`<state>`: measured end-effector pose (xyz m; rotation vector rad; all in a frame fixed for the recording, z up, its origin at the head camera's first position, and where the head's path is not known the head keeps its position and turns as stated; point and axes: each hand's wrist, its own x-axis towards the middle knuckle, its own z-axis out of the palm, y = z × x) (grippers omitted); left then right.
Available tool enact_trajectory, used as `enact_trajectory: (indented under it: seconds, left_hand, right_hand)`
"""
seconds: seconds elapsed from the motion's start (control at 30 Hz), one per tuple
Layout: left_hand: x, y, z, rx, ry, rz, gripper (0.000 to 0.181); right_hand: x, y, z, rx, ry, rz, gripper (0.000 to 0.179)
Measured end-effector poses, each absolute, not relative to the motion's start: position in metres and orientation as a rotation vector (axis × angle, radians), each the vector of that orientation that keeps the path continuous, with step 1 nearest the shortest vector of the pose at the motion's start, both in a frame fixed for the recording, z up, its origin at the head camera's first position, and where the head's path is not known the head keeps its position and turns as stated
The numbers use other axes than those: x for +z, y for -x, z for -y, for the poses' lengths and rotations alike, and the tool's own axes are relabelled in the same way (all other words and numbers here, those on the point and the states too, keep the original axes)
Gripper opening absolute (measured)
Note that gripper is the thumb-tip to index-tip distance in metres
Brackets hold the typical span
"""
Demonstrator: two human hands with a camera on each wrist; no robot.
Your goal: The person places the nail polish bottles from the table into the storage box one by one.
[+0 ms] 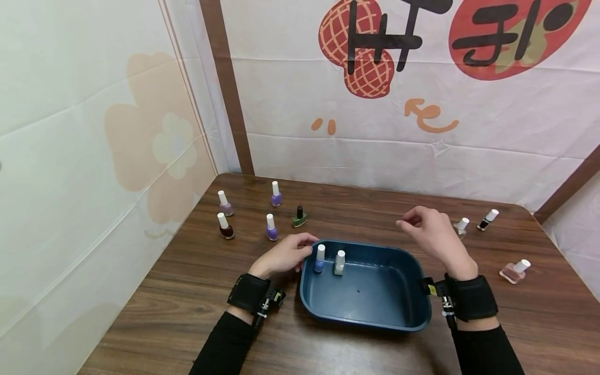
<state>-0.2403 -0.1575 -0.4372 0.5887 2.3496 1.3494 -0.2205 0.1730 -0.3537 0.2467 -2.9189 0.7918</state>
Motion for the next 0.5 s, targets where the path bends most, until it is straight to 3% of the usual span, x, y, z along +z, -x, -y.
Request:
enact_trajectory:
  seconds: [0.5]
  left_hand:
    - [-0.440, 0.242, 0.158, 1.367, -0.600, -2.330, 0.035]
  right_hand:
    - [-0.391, 0.231, -0.239, 0.775, 0.053, 2.662, 0.029]
